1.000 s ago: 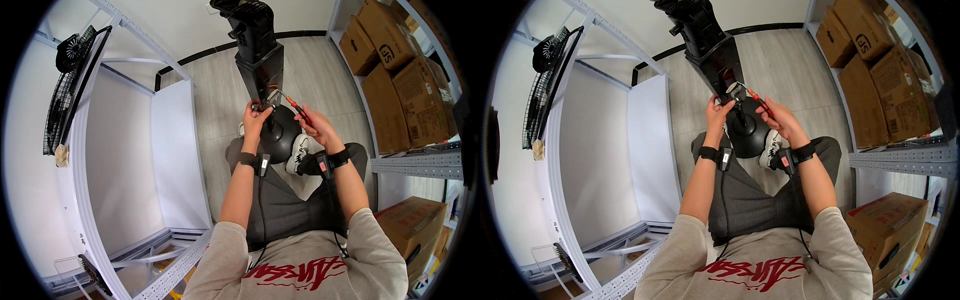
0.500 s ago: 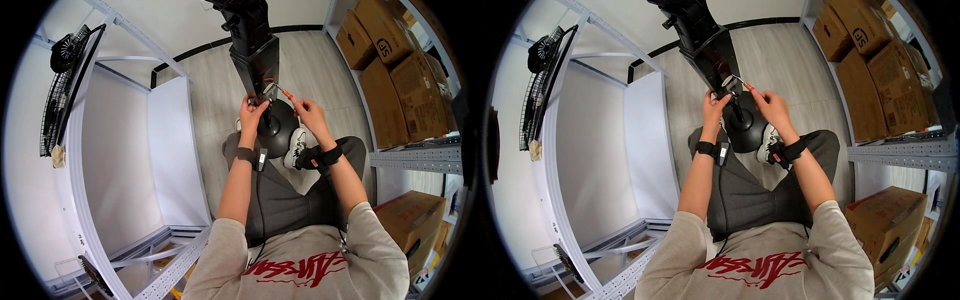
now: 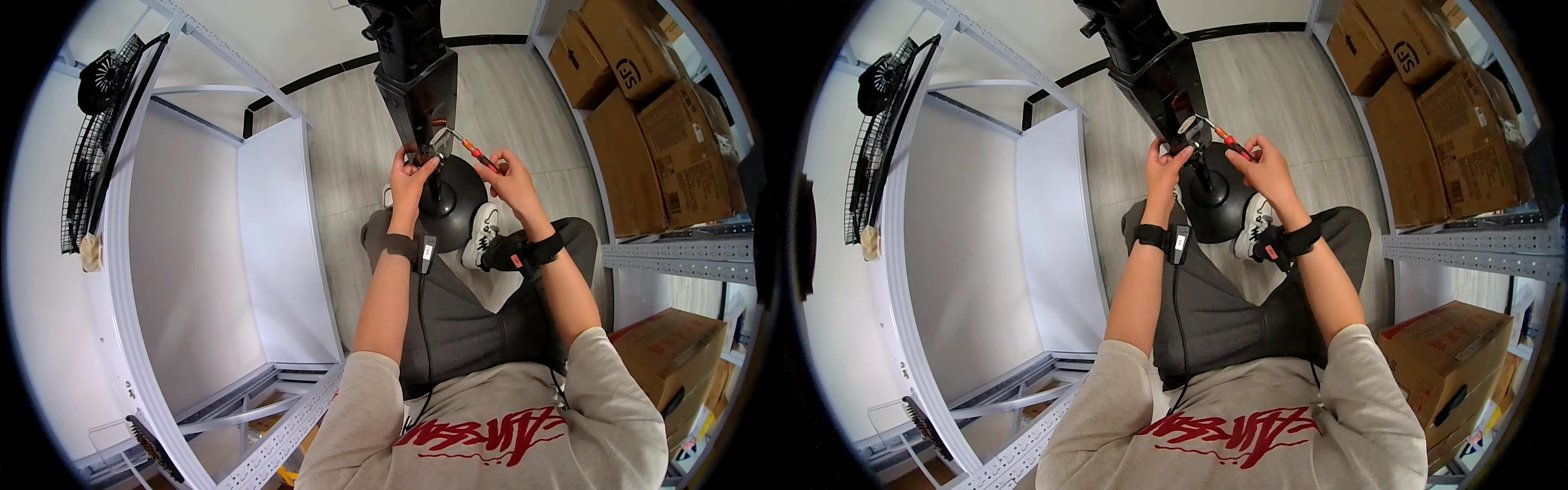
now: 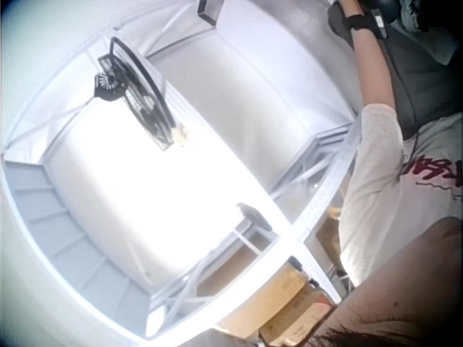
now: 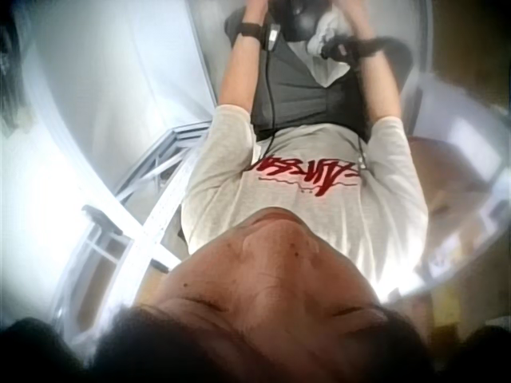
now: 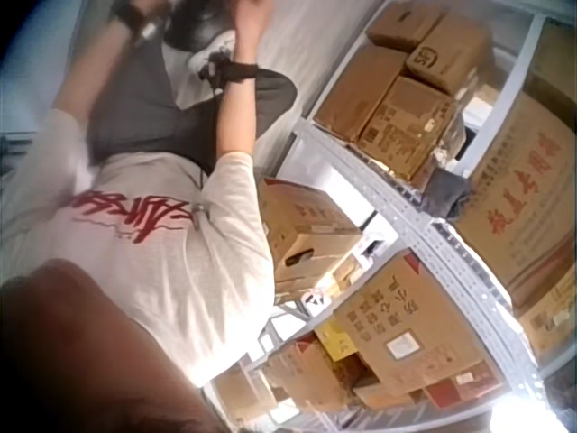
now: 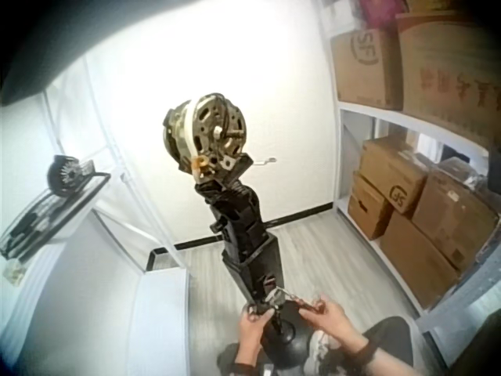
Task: The person sits on the floor and uses a screwdriver to tighten screws on a black electronic device, likely a fan motor assembly. They rotate the device to access different screw locations and continue tightening throughout the clip.
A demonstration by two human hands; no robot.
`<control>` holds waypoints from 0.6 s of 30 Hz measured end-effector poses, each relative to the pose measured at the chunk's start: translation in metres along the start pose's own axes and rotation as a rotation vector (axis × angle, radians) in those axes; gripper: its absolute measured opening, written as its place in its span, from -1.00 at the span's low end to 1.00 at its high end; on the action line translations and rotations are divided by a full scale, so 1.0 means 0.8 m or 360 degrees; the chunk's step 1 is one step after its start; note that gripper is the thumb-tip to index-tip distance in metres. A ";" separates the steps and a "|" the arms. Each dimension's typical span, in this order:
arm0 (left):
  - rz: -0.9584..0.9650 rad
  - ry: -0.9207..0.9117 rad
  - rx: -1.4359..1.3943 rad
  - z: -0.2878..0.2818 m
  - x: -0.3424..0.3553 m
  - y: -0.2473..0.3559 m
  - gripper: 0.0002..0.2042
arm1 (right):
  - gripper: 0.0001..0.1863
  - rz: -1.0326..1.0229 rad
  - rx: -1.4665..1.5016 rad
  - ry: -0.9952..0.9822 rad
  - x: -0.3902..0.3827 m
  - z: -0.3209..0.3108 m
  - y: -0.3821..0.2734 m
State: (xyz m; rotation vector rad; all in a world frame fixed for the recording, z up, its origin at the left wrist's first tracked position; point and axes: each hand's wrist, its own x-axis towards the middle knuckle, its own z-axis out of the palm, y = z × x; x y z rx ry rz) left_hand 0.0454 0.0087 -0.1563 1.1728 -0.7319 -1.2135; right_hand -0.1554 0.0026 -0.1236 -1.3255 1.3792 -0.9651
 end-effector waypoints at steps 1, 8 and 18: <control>0.0004 -0.0001 -0.0004 -0.003 0.000 -0.001 -0.50 | -0.53 0.0070 0.0006 -0.0024 -0.004 0.003 -0.008; 0.0025 0.0007 -0.0033 -0.003 -0.001 -0.001 -0.52 | -0.61 0.0364 0.0186 -0.0224 0.005 -0.004 -0.011; 0.0049 -0.0012 0.0067 -0.003 0.001 -0.006 -0.35 | -0.45 0.0501 0.0293 -0.0274 0.009 -0.005 -0.009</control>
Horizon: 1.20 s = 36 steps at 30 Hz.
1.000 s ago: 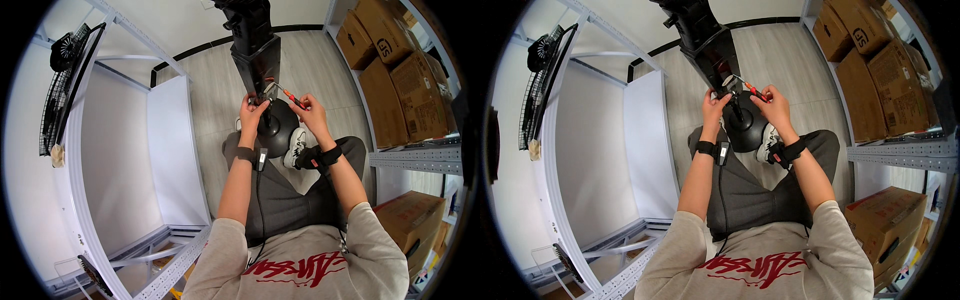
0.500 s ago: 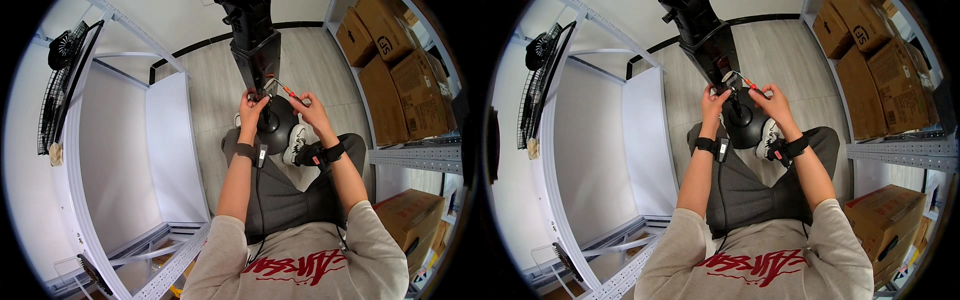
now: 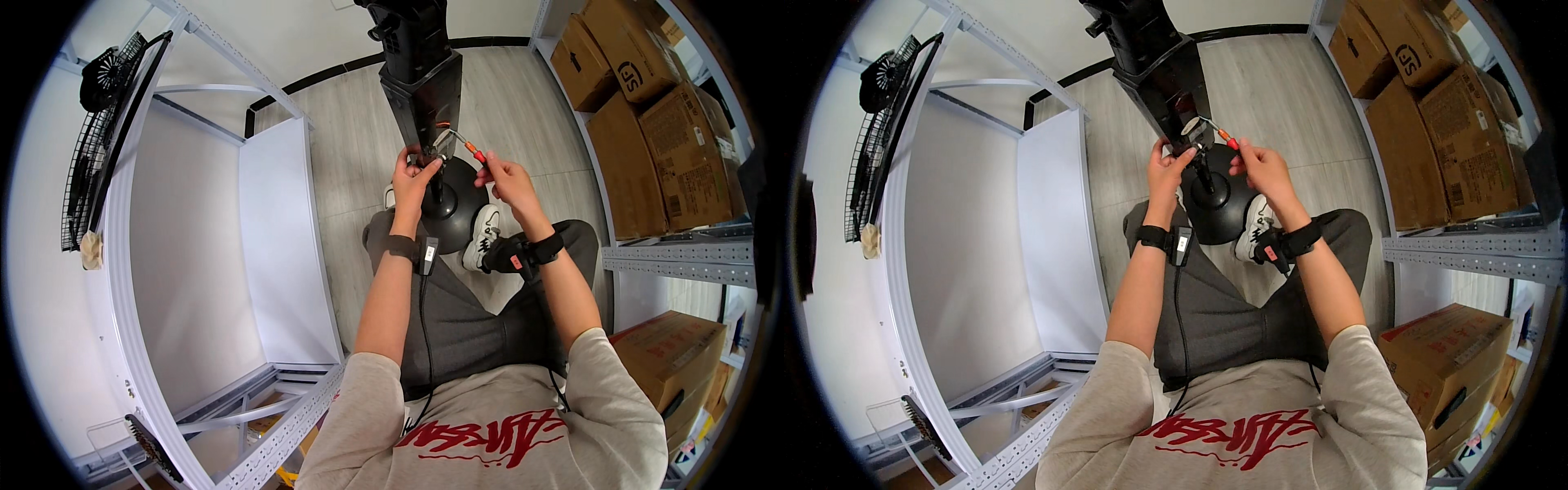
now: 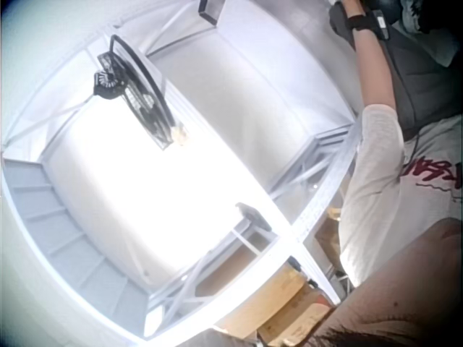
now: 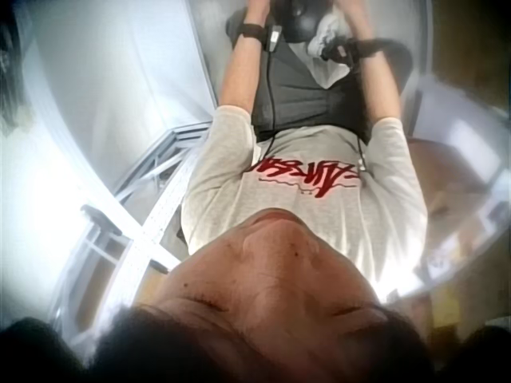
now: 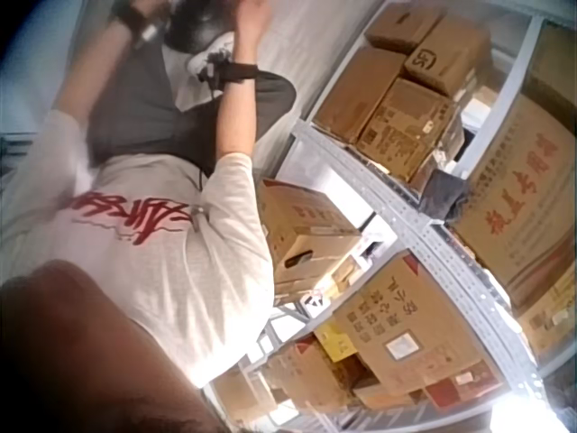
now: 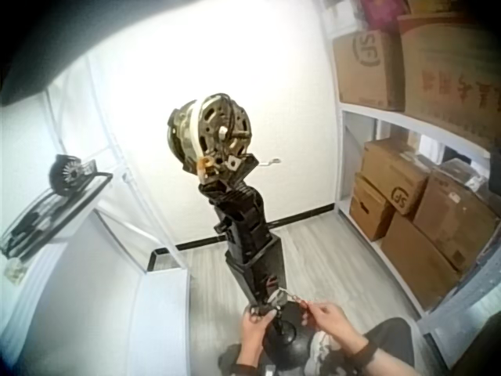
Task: The person sits on the floor and uses a screwdriver to tighten screws on a black electronic device, likely a fan motor assembly. They rotate the device to access different screw locations and continue tightening throughout the clip.
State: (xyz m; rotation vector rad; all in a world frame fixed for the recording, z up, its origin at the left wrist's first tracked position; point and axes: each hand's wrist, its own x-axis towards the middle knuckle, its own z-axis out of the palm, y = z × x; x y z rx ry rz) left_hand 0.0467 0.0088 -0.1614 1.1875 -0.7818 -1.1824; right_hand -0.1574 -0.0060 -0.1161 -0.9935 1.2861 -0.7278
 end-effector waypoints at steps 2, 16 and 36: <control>-0.0002 -0.0006 0.0000 0.000 0.001 -0.001 -0.35 | -0.46 -0.0389 -0.0280 0.0238 -0.005 0.007 0.011; -0.0047 0.0029 -0.0072 -0.005 -0.001 -0.001 -0.52 | -0.73 -0.0300 -0.0361 0.0289 -0.006 0.014 0.001; -0.0029 0.0003 -0.0074 -0.004 -0.001 -0.005 -0.48 | -0.59 -0.0500 -0.0519 0.0365 -0.013 0.017 -0.002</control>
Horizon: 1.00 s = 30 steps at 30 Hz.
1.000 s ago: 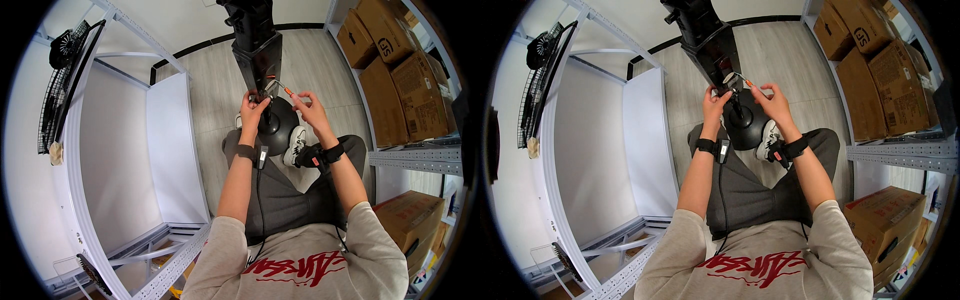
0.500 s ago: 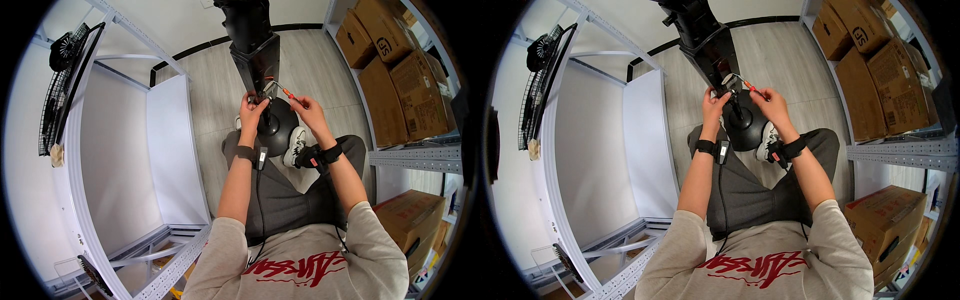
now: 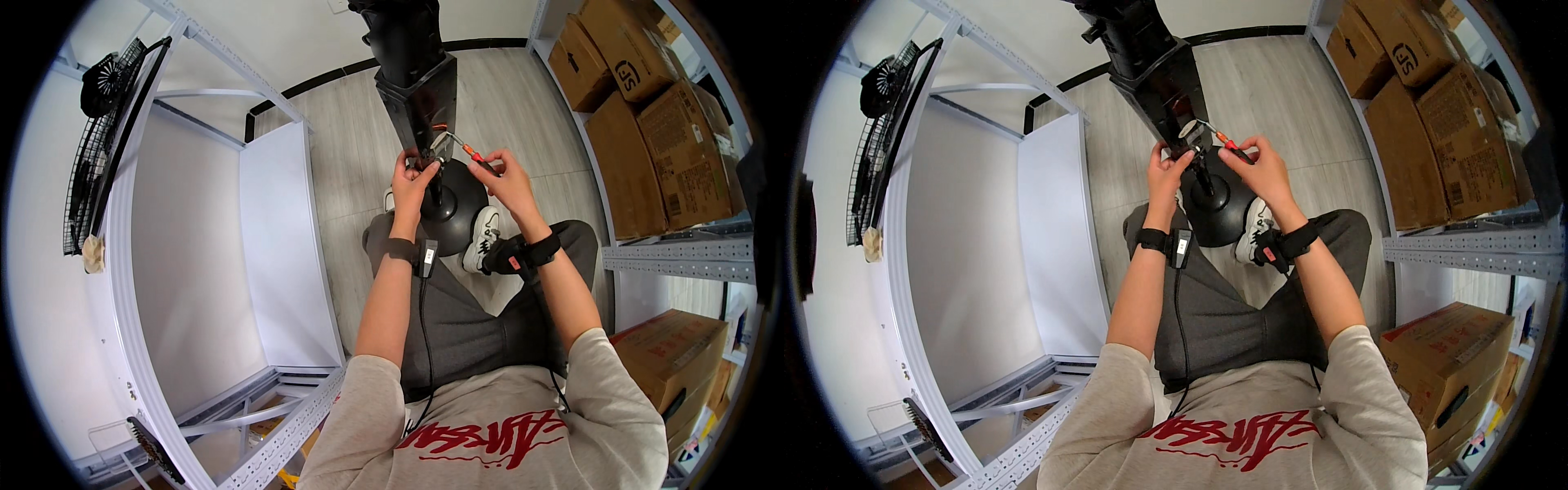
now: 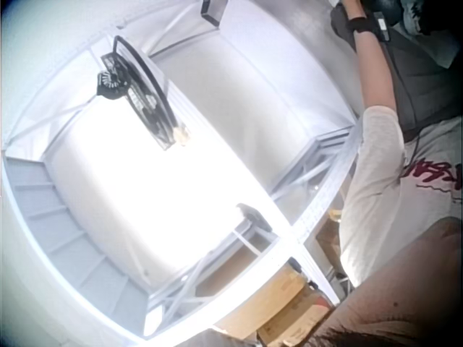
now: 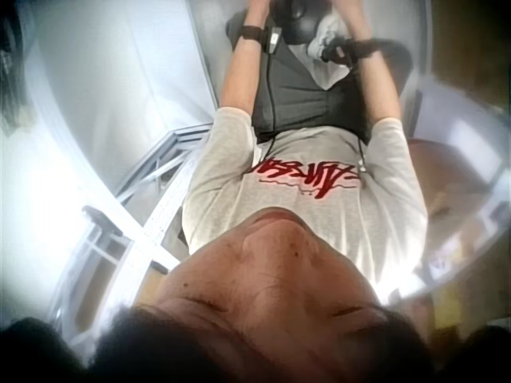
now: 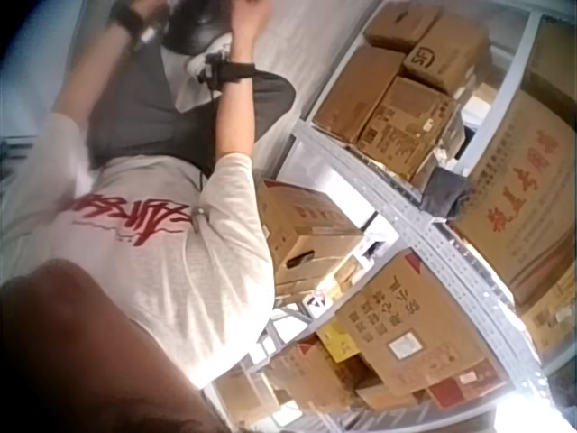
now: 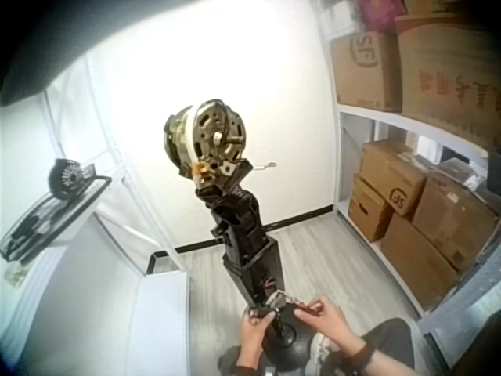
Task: The person sits on the floor and uses a screwdriver to tighten screws on a black electronic device, likely a fan motor assembly. They rotate the device to access different screw locations and continue tightening throughout the clip.
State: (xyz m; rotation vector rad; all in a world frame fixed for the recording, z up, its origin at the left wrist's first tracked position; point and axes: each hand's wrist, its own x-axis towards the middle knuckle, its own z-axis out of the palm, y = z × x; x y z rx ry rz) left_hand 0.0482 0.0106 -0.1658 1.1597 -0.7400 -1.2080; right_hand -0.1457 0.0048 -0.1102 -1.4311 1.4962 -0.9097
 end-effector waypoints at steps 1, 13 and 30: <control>-0.0020 0.0011 -0.0003 0.002 -0.002 0.003 -0.53 | -0.62 0.0152 0.0108 -0.0108 0.003 -0.002 0.000; -0.0017 -0.0003 -0.0021 0.003 -0.003 0.002 -0.55 | -0.64 0.0309 0.0231 -0.0184 0.009 -0.004 0.001; -0.0254 0.0321 -0.0050 -0.005 -0.009 -0.031 -0.59 | -0.70 0.0048 0.0141 0.0086 -0.015 -0.010 0.024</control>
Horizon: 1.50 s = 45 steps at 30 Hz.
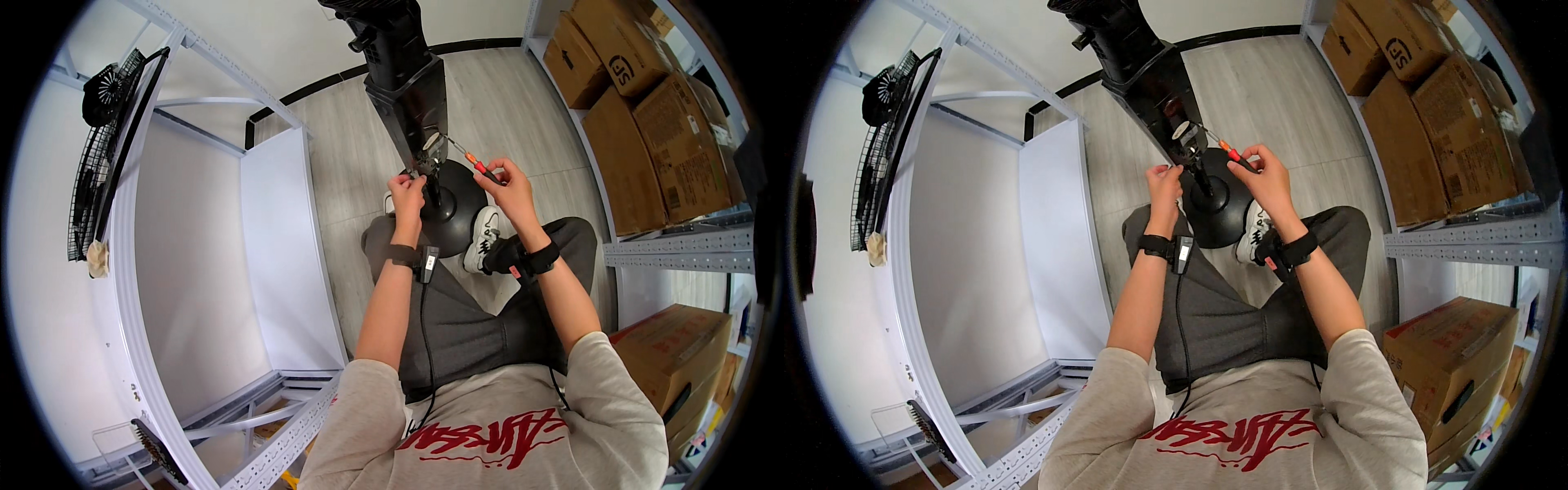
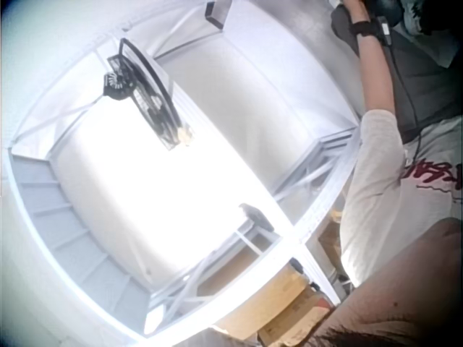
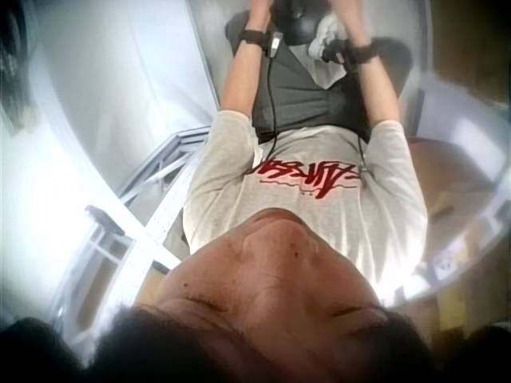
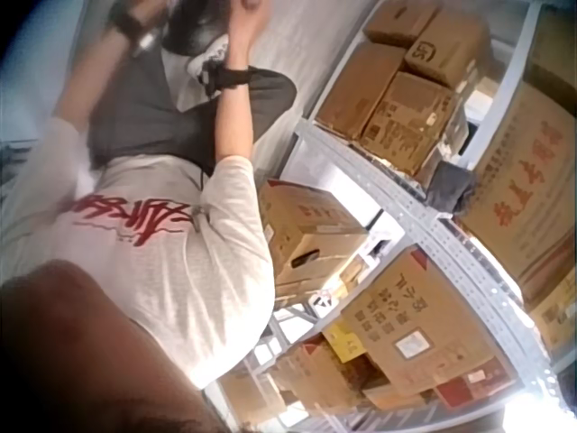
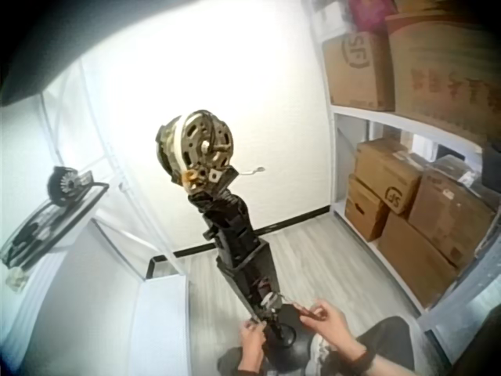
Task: The person sits on the floor and uses a screwdriver to tighten screws on a black electronic device, likely a fan motor assembly. They rotate the device to access different screw locations and continue tightening throughout the clip.
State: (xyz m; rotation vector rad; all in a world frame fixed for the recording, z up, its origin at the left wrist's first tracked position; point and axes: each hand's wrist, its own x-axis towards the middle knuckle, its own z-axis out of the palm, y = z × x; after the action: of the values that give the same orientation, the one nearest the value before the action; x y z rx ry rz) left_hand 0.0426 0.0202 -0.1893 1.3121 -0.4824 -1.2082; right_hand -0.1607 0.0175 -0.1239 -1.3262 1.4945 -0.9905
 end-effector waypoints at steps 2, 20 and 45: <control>-0.0114 -0.0128 -0.0080 -0.002 -0.002 0.001 -0.70 | -0.70 0.0011 0.0002 0.0017 -0.004 -0.004 0.004; -0.0378 -0.0807 -0.0065 -0.015 -0.011 0.016 -0.65 | -0.75 -0.0008 -0.0190 -0.0352 -0.060 0.019 0.017; 0.0177 -0.0236 -0.0420 -0.020 -0.005 0.022 -0.69 | -0.69 -0.0318 -0.0415 -0.0069 -0.057 0.046 -0.059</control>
State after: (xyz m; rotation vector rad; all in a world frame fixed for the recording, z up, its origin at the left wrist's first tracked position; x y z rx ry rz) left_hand 0.0616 0.0277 -0.1763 0.9643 -0.4774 -1.2350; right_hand -0.1096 0.0571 -0.0853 -1.6997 1.5179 -0.9052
